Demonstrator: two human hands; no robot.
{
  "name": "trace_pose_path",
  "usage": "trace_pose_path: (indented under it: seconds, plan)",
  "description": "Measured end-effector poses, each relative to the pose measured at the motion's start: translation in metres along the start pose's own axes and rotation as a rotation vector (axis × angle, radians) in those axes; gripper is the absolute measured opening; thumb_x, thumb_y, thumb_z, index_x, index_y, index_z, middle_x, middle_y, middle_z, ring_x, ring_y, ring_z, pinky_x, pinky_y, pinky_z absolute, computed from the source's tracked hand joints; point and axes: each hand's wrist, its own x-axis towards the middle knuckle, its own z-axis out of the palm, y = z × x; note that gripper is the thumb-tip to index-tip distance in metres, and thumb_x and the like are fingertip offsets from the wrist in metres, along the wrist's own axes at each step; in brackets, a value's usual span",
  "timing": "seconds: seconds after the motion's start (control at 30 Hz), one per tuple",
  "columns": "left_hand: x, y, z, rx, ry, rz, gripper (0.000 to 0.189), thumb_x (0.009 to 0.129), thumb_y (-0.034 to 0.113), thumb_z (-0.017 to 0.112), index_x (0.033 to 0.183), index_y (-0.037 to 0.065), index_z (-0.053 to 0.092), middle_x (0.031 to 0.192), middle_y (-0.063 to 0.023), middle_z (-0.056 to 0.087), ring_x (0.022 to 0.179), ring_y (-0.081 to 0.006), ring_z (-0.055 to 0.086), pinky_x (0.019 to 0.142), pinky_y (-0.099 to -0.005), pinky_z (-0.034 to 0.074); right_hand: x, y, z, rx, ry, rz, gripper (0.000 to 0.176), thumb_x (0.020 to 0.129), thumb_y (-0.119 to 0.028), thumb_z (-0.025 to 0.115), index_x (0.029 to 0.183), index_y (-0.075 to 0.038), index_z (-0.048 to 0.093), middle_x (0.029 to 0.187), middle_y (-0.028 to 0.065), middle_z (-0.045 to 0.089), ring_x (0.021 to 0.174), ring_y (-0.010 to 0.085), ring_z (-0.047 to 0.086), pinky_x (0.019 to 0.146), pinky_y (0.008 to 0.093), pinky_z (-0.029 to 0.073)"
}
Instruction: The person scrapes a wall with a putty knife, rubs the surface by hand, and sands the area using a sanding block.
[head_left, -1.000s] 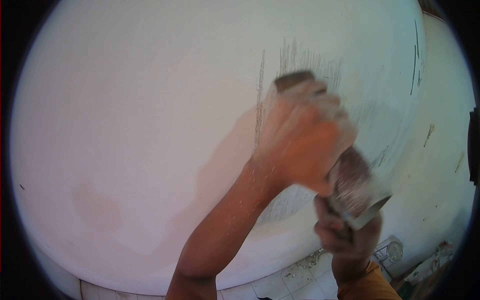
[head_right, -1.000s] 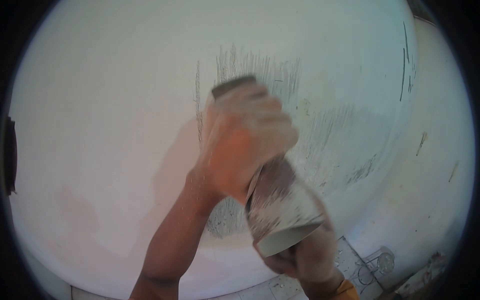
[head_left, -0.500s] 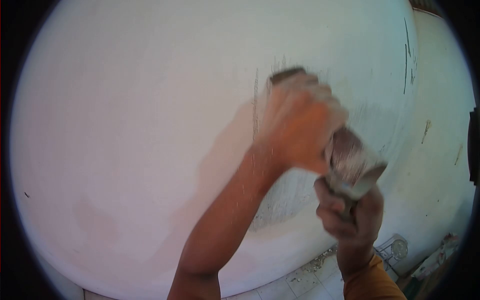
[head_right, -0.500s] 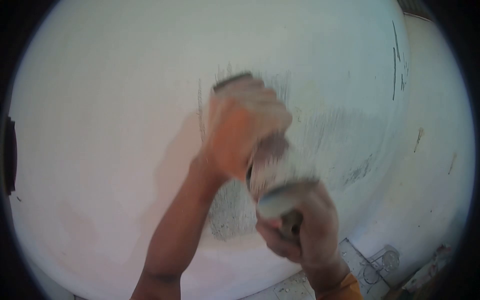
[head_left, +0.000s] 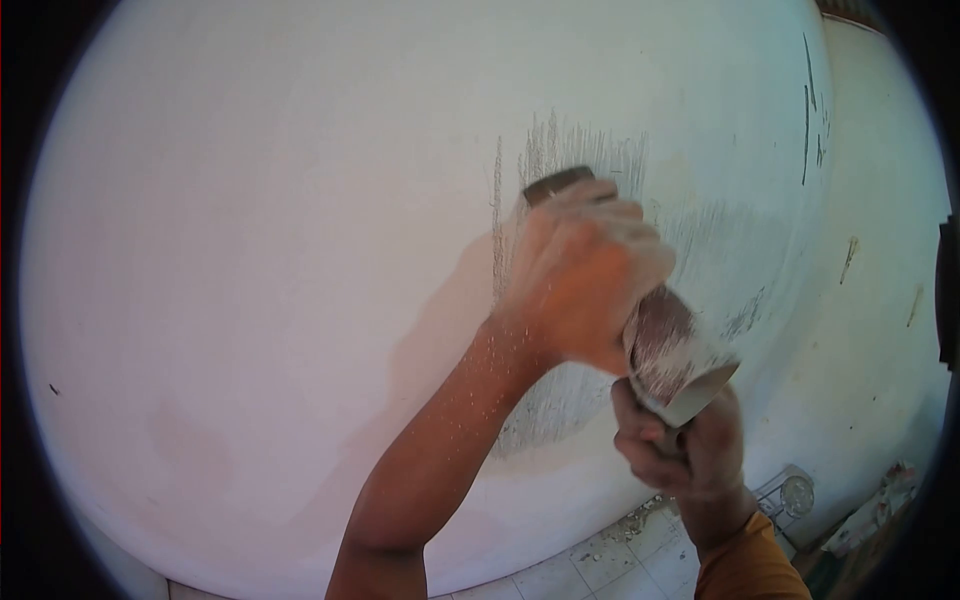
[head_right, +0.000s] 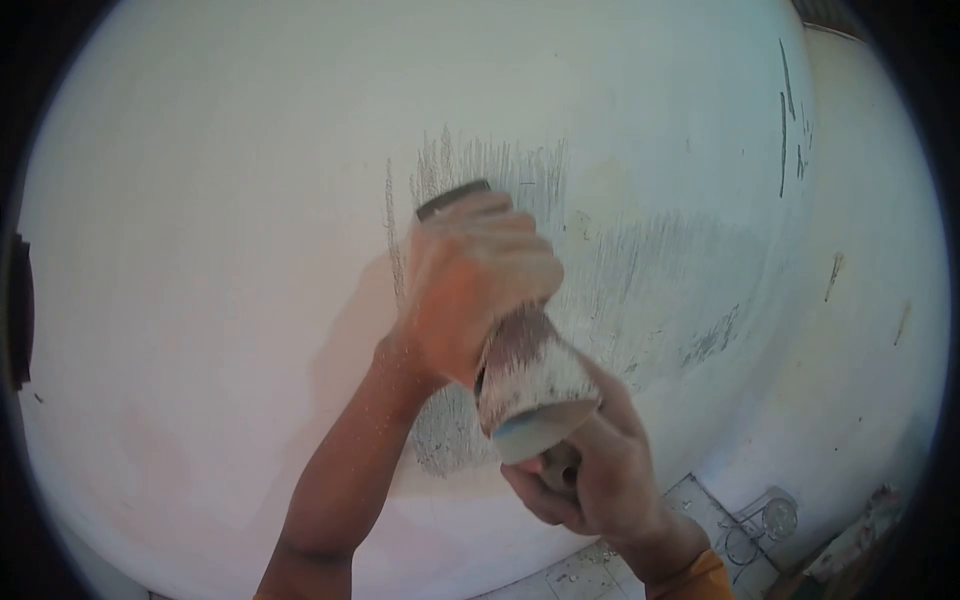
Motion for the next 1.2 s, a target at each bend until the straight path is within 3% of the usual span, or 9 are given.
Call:
trace_pose_path:
  seconds: [0.13,0.27,0.4,0.6,0.7,0.8,0.93,1.1,1.2]
  plan:
    - [0.024,-0.005,-0.017,-0.029,-0.069,-0.123,0.029,0.041,0.029,0.066,0.057,0.010,0.051,0.059,-0.0073,0.051,0.069,-0.0268,0.056,0.077,-0.0386,0.045,0.017,-0.017,-0.015,0.204,-0.206,0.076,0.031,0.086,-0.011,0.041,0.110,0.005,0.051,0.064,0.0059,0.049,0.034,0.0075,0.035,0.027,0.0212,0.028]
    - [-0.034,0.031,0.003,-0.080,-0.047,-0.152,0.042,0.054,0.047,0.056,0.060,0.007,0.045,0.057,-0.0058,0.043,0.053,-0.0266,0.042,0.054,-0.0354,0.034,-0.011,0.025,-0.018,0.083,-0.153,0.132,0.040,0.086,-0.011,0.040,0.122,0.005,0.045,0.070,0.0074,0.055,0.037,0.0069,0.039,0.030,0.0208,0.031]
    - [-0.001,0.017,-0.020,-0.036,-0.045,-0.098,0.028,0.043,0.034,0.065,0.056,0.013,0.050,0.059,-0.0033,0.051,0.065,-0.0208,0.056,0.080,-0.0353,0.045,-0.009,-0.011,0.005,0.005,-0.086,0.029,0.041,0.086,-0.013,0.041,0.121,0.007,0.045,0.071,0.0079,0.055,0.038,0.0061,0.039,0.031,0.0197,0.030]
    - [-0.035,0.028,-0.003,-0.078,-0.148,-0.175,0.028,0.041,0.030,0.066,0.057,0.012,0.052,0.061,-0.0039,0.053,0.068,-0.0224,0.056,0.082,-0.0369,0.044,-0.005,0.035,-0.020,0.088,-0.097,0.059,0.047,0.078,-0.009,0.039,0.121,0.010,0.043,0.073,0.0120,0.057,0.038,0.0076,0.045,0.029,0.0203,0.034]
    - [-0.005,0.004,-0.010,0.007,-0.016,0.001,0.040,0.049,0.046,0.056,0.056,0.010,0.041,0.055,-0.0046,0.038,0.055,-0.0236,0.045,0.057,-0.0336,0.037,0.001,0.022,-0.019,0.049,-0.040,0.052,0.047,0.078,-0.007,0.039,0.122,0.009,0.043,0.075,0.0125,0.057,0.038,0.0083,0.045,0.029,0.0204,0.033]
    - [-0.024,0.015,-0.003,-0.032,0.031,0.002,0.039,0.049,0.045,0.056,0.056,0.010,0.041,0.055,-0.0047,0.038,0.054,-0.0234,0.044,0.057,-0.0331,0.038,-0.005,0.034,-0.022,0.316,-0.197,0.094,0.046,0.079,-0.005,0.040,0.123,0.008,0.043,0.076,0.0137,0.058,0.036,0.0088,0.043,0.027,0.0205,0.030]
    - [-0.029,0.022,-0.004,-0.112,0.026,-0.032,0.039,0.052,0.046,0.052,0.057,0.009,0.041,0.057,-0.0050,0.036,0.055,-0.0247,0.043,0.055,-0.0357,0.036,-0.010,0.027,-0.006,0.174,-0.135,0.057,0.047,0.078,-0.004,0.041,0.123,0.007,0.043,0.077,0.0148,0.058,0.032,0.0087,0.038,0.025,0.0212,0.027]
    - [-0.039,0.028,-0.004,-0.064,-0.114,-0.085,0.033,0.043,0.037,0.063,0.057,0.012,0.046,0.062,-0.0031,0.048,0.067,-0.0214,0.052,0.075,-0.0354,0.044,-0.014,0.041,-0.007,0.070,-0.067,0.024,0.019,0.085,-0.013,0.041,0.090,0.005,0.047,0.054,0.0081,0.041,0.029,0.0087,0.029,0.024,0.0241,0.017]
    - [-0.051,0.039,-0.004,-0.198,-0.088,-0.111,0.032,0.043,0.035,0.063,0.057,0.011,0.046,0.060,-0.0025,0.047,0.066,-0.0214,0.051,0.074,-0.0343,0.044,-0.023,0.052,0.005,0.016,0.045,-0.021,0.023,0.081,-0.009,0.041,0.097,0.007,0.047,0.052,0.0071,0.043,0.028,0.0088,0.031,0.024,0.0232,0.020]
